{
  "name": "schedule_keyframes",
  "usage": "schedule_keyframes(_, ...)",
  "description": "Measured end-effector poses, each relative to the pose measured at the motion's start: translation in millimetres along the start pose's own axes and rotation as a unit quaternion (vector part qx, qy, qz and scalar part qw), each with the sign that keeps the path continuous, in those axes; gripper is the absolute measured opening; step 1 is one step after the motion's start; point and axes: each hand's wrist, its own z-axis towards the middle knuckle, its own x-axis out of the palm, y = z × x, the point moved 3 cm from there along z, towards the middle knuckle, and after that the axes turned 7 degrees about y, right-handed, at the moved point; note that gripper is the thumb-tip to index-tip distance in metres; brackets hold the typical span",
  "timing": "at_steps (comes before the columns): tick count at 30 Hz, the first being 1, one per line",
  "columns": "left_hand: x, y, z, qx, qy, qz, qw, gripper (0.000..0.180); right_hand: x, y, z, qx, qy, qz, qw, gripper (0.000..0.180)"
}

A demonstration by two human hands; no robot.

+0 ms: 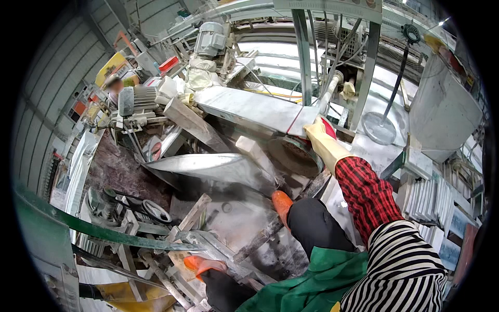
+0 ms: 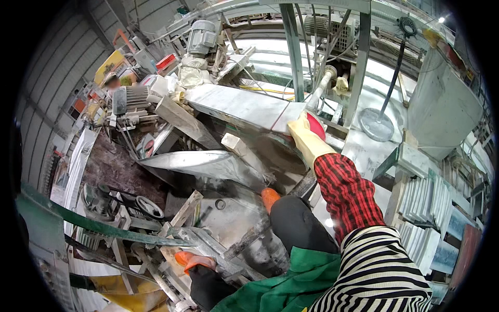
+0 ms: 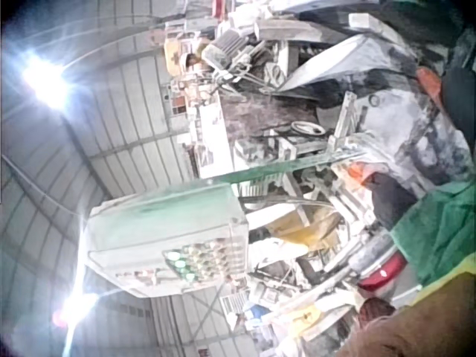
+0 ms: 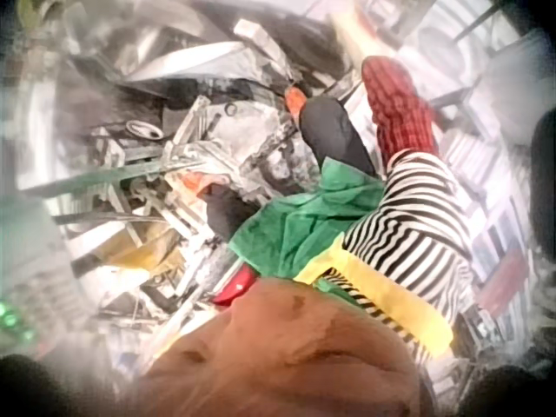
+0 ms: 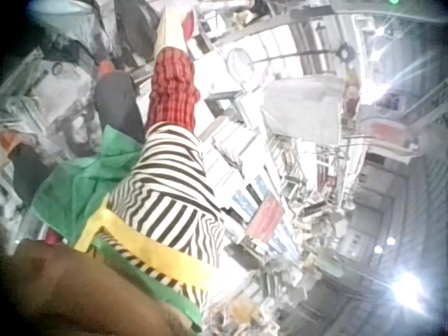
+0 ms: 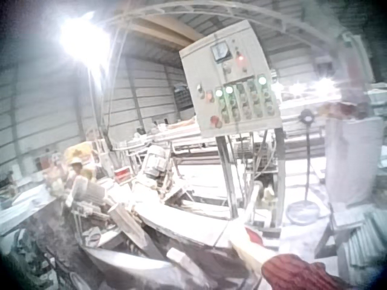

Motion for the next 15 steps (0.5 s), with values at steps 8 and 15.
schedule_keyframes(8,25.4,43.6,-34.4,-0.001,-0.034,0.062,0.997,0.045,-3.0,7.6,6.3,0.056,0.115,-0.076,0.989,0.062)
schedule_keyframes(15,41.7,77.3,-44.5,0.019,-0.073,0.115,0.991,0.045,32.2,-49.0,86.6,-0.194,0.325,-0.563,0.734,0.043)
